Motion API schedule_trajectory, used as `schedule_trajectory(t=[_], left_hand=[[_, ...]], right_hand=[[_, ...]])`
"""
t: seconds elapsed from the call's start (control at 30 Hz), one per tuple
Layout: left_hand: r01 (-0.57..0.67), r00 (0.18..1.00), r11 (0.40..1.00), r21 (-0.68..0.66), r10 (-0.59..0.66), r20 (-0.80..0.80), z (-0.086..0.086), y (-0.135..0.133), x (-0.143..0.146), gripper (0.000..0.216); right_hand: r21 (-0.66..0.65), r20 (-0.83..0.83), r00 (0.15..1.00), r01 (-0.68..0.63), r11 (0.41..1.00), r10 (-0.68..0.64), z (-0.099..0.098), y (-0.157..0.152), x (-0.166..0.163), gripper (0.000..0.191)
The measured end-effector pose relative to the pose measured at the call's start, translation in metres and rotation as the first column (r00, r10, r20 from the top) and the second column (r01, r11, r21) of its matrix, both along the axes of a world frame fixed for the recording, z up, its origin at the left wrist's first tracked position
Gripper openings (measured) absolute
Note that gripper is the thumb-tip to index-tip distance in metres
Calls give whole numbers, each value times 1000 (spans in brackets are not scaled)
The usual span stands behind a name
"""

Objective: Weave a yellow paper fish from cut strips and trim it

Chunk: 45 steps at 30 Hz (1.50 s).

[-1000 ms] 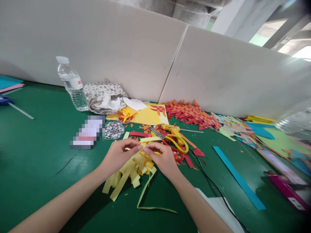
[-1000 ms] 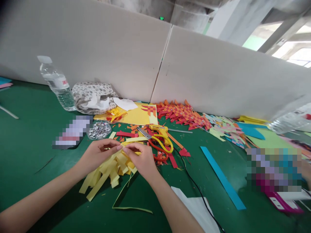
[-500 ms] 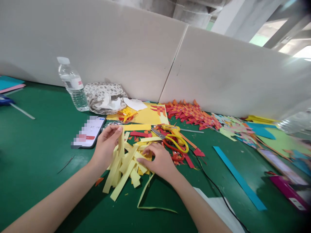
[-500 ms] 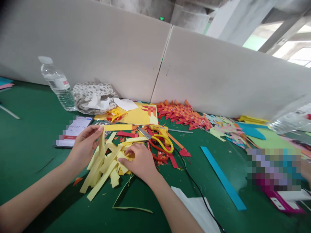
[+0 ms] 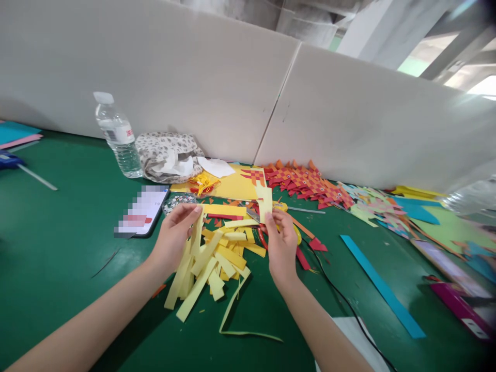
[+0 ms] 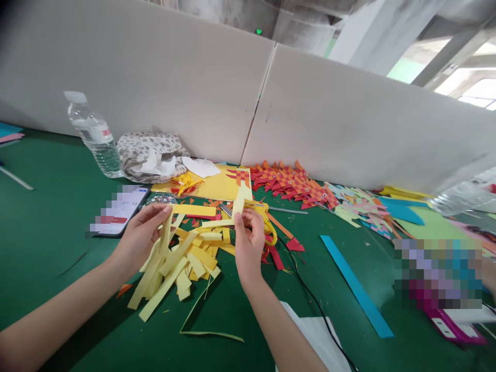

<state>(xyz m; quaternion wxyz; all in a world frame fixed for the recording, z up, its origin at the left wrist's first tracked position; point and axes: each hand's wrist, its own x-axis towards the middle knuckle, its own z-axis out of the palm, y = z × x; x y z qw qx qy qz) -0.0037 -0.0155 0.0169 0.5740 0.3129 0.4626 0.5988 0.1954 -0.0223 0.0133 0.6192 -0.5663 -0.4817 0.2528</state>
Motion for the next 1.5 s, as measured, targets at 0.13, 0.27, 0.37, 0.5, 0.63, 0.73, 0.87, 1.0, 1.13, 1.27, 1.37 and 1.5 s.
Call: schedule_trajectory(t=[0.13, 0.27, 0.37, 0.5, 0.63, 0.73, 0.87, 1.0, 1.13, 1.27, 1.37, 1.5], left_hand=[[48, 998, 999, 2, -48, -44, 3, -3, 3, 24], [95, 984, 992, 82, -81, -157, 5, -5, 5, 21], [108, 975, 988, 108, -85, -204, 5, -6, 5, 20], [94, 982, 994, 61, -83, -171, 5, -6, 4, 22], [37, 990, 998, 50, -30, -135, 3, -3, 3, 24], [10, 993, 998, 59, -3, -118, 3, -3, 3, 24], [13, 993, 999, 50, -7, -115, 4, -4, 3, 23], [8, 994, 998, 62, -1, -113, 4, -2, 3, 24], [13, 993, 998, 60, -5, -121, 5, -2, 3, 24], [27, 992, 997, 70, -19, -125, 6, -4, 3, 23], [41, 992, 996, 78, -31, -124, 6, -4, 3, 22], [56, 992, 995, 87, -46, -115, 5, -4, 4, 21]], right_hand=[[90, -39, 999, -19, 996, 22, 3, -1, -2, 21], [66, -79, 997, -1, 998, 7, 2, -1, -1, 23], [34, -174, 984, -34, 999, 40, 5, -2, 1, 26], [66, -296, 933, -193, 979, 204, 12, -5, 1, 28], [74, -301, 920, -239, 968, 250, 12, -4, -2, 17], [29, -265, 940, -213, 977, 213, 7, -3, -3, 16], [49, -238, 945, -220, 974, 225, 2, -3, -1, 17], [105, -216, 930, -280, 954, 296, -3, -4, 3, 29], [99, -184, 949, -243, 965, 258, -6, -3, 3, 27], [74, -224, 950, -204, 976, 216, -5, -2, 0, 18], [118, -200, 969, -124, 985, 145, -2, -4, -1, 15], [119, -120, 983, -121, 986, 135, 1, -7, -1, 17]])
